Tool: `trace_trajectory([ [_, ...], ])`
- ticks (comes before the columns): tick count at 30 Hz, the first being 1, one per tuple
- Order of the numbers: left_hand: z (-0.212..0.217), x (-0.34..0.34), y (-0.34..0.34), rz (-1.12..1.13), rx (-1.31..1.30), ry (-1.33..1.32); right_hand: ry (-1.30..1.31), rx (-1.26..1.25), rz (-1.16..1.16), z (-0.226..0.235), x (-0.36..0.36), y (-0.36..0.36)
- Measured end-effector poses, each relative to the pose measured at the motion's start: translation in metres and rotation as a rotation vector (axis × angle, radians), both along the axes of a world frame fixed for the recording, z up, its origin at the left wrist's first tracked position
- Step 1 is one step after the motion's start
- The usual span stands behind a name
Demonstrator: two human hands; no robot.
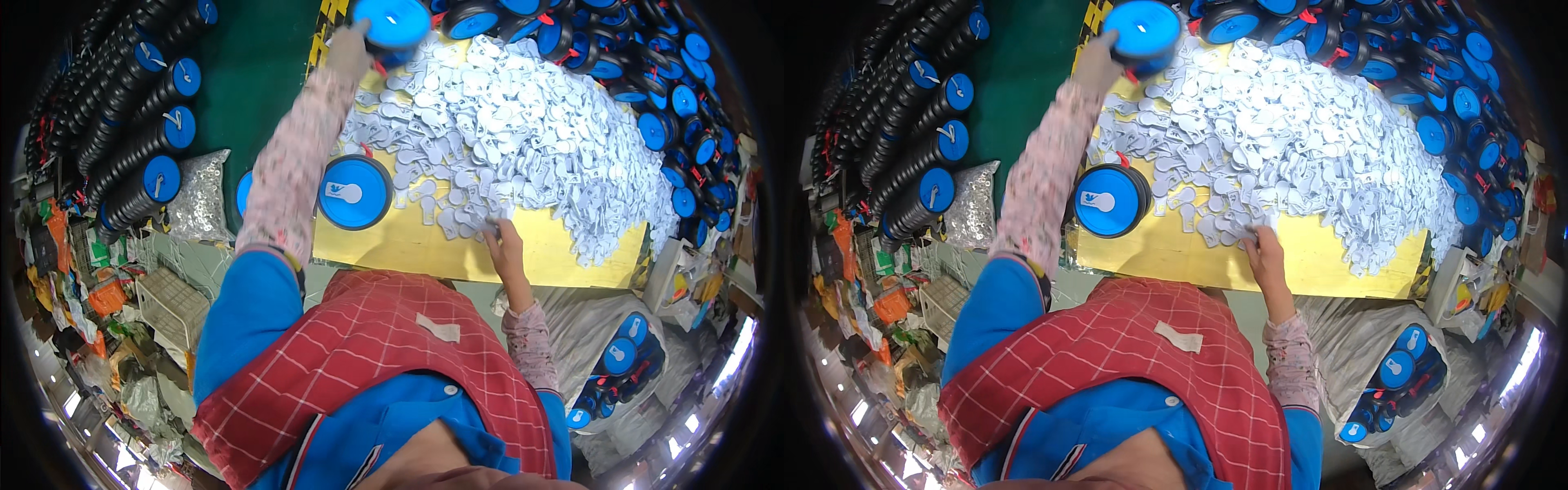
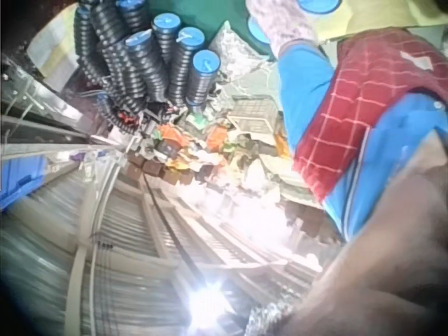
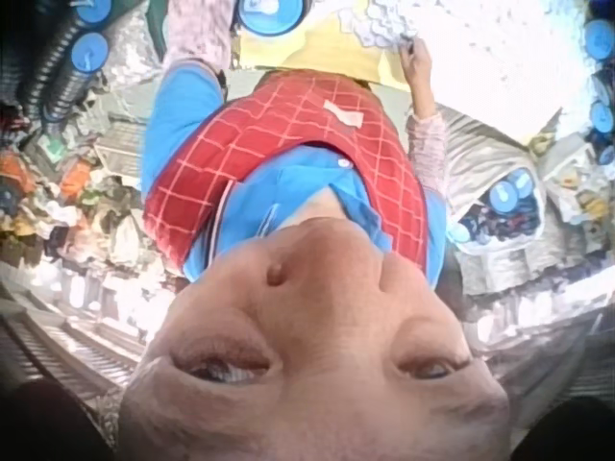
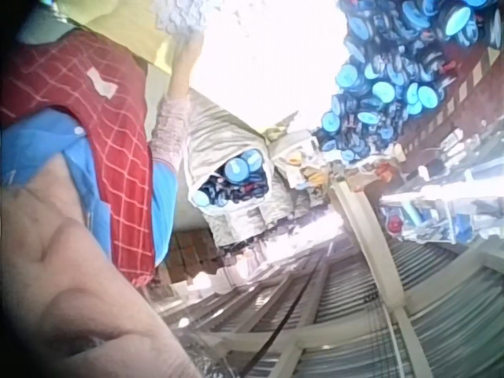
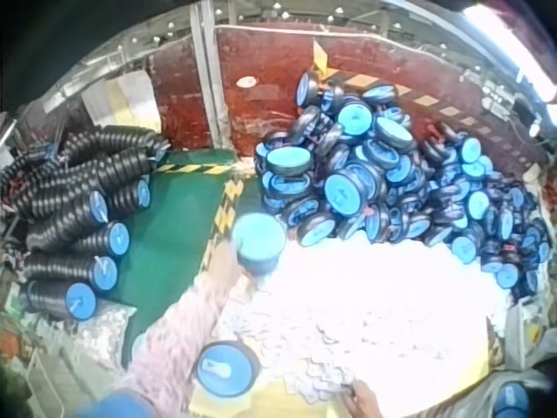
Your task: The person repeatedly picks up blue circular components and white plastic pieces from a yellow tray, inserts the white pieces into the blue components, and places the assembled units into a large white sack. The person handles items one at a time and occasionally transfers stacks of components between the tray and the sack.
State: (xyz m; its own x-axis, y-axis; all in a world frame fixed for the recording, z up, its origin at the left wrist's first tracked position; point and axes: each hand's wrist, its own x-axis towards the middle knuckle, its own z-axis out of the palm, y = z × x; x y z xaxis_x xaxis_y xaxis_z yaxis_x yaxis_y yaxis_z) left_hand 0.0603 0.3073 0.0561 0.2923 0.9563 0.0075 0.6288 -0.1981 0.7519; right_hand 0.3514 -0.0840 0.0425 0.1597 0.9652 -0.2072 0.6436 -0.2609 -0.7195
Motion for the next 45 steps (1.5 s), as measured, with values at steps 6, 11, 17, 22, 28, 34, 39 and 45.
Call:
trace_trajectory([
  [6,0.073,-0.03,-0.217,-0.581,-0.226,-0.407,-0.372,0.166,-0.002,-0.076,0.007,-0.065],
  [11,0.025,-0.014,-0.281,-0.806,-0.472,0.097,-0.517,0.184,0.017,-0.08,-0.006,-0.056],
  [17,-0.005,0.038,-0.272,-0.941,0.241,0.096,-0.154,0.226,-0.298,-0.016,-0.047,-0.048],
  [22,-0.004,-0.033,-0.313,-0.394,0.296,-0.247,-0.126,0.478,-0.118,0.047,-0.108,-0.072],
  [28,-0.037,-0.058,-0.376,-0.176,-0.562,-0.176,-0.232,0.406,0.3,0.068,-0.152,-0.068],
  [34,-0.05,-0.037,-0.35,-0.196,-0.708,-0.572,-0.368,0.467,0.346,0.053,-0.151,-0.047],
  [39,-0.024,-0.034,-0.367,-0.161,-0.913,-0.76,-0.468,0.489,0.281,0.051,-0.149,-0.033],
  [45,-0.025,-0.031,-0.374,-0.079,-0.778,-0.487,-0.118,-0.127,0.206,0.039,-0.125,0.012],
])
